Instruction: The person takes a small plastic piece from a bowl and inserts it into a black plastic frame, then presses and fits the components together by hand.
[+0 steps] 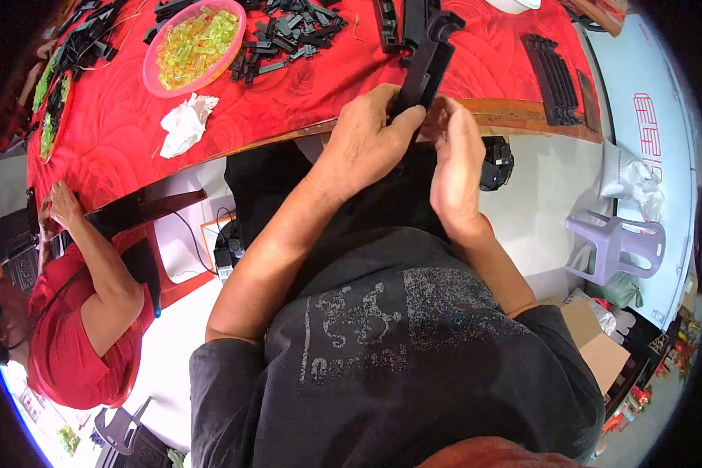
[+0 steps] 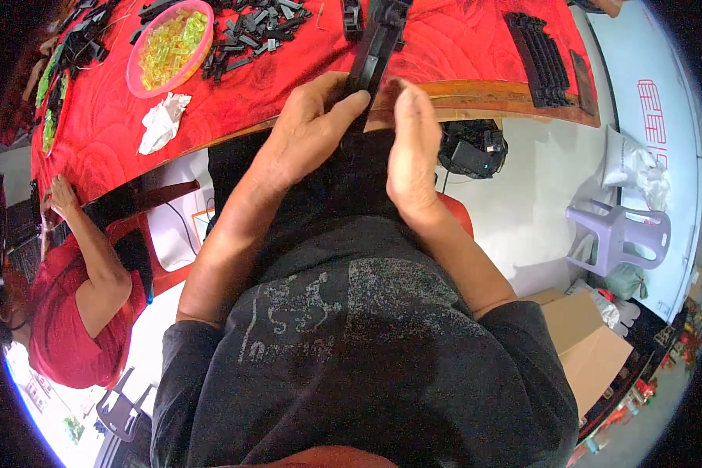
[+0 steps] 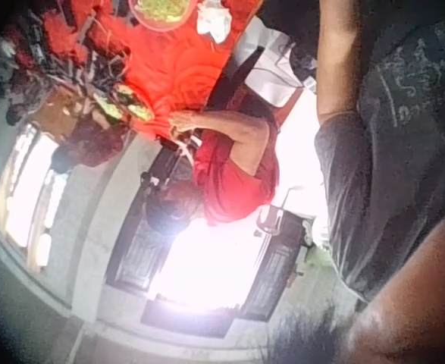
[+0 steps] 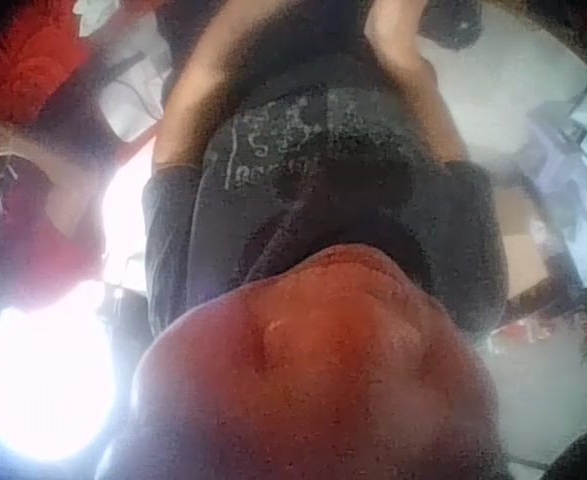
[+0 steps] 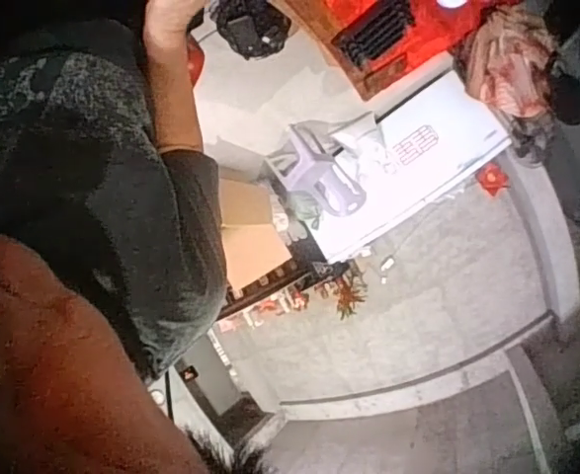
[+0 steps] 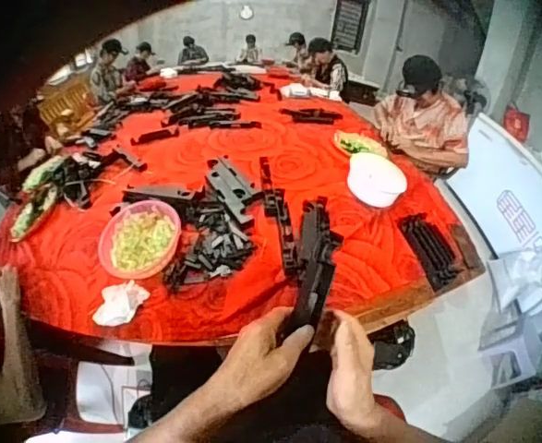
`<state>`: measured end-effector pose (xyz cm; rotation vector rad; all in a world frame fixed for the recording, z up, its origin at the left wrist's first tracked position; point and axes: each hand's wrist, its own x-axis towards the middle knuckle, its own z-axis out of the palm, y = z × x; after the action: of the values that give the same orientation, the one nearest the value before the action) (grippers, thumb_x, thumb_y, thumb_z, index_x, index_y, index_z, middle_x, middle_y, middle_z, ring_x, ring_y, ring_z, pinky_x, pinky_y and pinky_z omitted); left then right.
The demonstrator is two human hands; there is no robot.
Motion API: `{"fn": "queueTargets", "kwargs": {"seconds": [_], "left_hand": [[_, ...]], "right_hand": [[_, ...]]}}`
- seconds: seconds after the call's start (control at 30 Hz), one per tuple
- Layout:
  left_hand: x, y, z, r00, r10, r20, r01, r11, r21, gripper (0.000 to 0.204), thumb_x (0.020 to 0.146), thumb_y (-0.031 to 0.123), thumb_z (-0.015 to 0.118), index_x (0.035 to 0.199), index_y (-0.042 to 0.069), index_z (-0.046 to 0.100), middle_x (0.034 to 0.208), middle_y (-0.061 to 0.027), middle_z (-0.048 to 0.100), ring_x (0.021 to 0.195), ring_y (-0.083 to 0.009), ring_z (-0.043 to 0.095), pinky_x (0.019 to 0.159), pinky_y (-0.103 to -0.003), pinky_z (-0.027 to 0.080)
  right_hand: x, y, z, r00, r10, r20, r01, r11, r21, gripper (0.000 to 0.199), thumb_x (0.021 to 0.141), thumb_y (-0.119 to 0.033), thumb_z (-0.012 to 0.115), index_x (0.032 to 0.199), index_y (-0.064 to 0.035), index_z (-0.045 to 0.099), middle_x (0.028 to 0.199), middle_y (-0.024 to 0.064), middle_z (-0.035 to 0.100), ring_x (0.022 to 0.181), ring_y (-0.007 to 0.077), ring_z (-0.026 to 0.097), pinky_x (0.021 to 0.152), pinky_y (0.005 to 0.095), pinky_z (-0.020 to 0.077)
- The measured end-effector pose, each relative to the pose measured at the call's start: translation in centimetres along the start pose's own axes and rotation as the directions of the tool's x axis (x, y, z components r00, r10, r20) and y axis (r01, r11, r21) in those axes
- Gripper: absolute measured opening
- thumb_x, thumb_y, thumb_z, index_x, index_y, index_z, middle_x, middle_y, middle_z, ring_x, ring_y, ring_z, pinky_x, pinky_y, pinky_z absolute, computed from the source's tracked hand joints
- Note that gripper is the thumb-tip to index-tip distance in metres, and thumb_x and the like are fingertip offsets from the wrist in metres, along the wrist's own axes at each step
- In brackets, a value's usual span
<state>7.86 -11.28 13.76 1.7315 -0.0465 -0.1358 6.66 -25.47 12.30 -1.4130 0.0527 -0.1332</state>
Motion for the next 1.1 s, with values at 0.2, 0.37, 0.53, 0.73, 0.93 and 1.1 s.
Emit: {"fn": "queueTargets", "kwargs": {"seconds": [0.2,0.37,0.53,0.73,0.93,1.1], "left_hand": [[-0.7,0.7,-0.9,0.966,-0.073,0.248,0.076,0.997,-0.003,0.029,0.1,0.022,0.057,0.108,-0.005,0.063,0.085,-0.0026,0.065,0.078,-0.0089,0.06,0.07,-0.025,0.049],[-0.9,1.4,-1.2,0.963,-0.073,0.261,0.078,0.997,-0.01,0.029,0.1,0.023,0.057,0.106,-0.004,0.064,0.083,-0.0021,0.062,0.074,-0.0091,0.06,0.066,-0.025,0.049],[-0.8,1.5,-1.1,0.963,-0.06,0.262,0.054,0.998,0.03,0.032,0.099,0.023,0.059,0.114,-0.005,0.062,0.086,-0.0044,0.065,0.075,-0.0107,0.062,0.067,-0.027,0.05],[-2.9,1.7,0.4,0.947,0.32,-0.033,-0.307,0.931,0.197,0.053,0.084,0.013,0.072,0.13,0.0,0.05,0.119,-0.0276,0.058,0.108,-0.0435,0.061,0.09,-0.047,0.051],[-4.2,1.6,1.3,0.912,0.405,-0.07,-0.373,0.886,0.277,0.057,0.08,0.004,0.071,0.135,0.009,0.055,0.139,-0.0274,0.042,0.11,-0.0442,0.059,0.094,-0.047,0.051],[-4.4,1.8,1.6,0.901,0.434,-0.017,-0.4,0.844,0.358,0.053,0.081,0.004,0.07,0.132,0.004,0.058,0.142,-0.0273,0.041,0.114,-0.0422,0.057,0.096,-0.047,0.05]], "right_hand": [[1.6,-2.1,-0.5,0.96,0.18,0.212,-0.251,0.889,0.382,0.047,0.108,-0.037,0.038,0.131,0.0017,0.052,0.121,0.0173,0.063,0.107,0.0247,0.063,0.089,0.037,0.0538],[2.1,-2.2,-0.9,0.94,0.223,0.259,-0.322,0.833,0.45,0.046,0.108,-0.035,0.04,0.13,0.0035,0.051,0.131,0.0242,0.06,0.121,0.0318,0.06,0.1,0.0405,0.0518],[2.2,-2.5,-1.0,0.947,0.211,0.244,-0.3,0.852,0.428,0.045,0.106,-0.034,0.044,0.128,0.0034,0.053,0.127,0.0231,0.063,0.117,0.0323,0.063,0.103,0.0415,0.0506],[2.3,-2.7,-1.2,0.967,0.221,0.123,-0.252,0.887,0.388,0.04,0.106,-0.033,0.046,0.122,0.0015,0.057,0.123,0.0203,0.065,0.116,0.0295,0.064,0.098,0.0397,0.0546],[2.2,-2.8,-1.2,0.97,0.228,0.085,-0.243,0.876,0.418,0.04,0.106,-0.033,0.046,0.121,0.0018,0.058,0.121,0.0188,0.066,0.115,0.0284,0.065,0.096,0.0393,0.0559],[2.0,-3.1,-1.1,0.974,0.214,0.071,-0.224,0.884,0.41,0.04,0.106,-0.034,0.046,0.121,0.002,0.058,0.122,0.0186,0.065,0.115,0.0283,0.064,0.098,0.0398,0.0545]]}}
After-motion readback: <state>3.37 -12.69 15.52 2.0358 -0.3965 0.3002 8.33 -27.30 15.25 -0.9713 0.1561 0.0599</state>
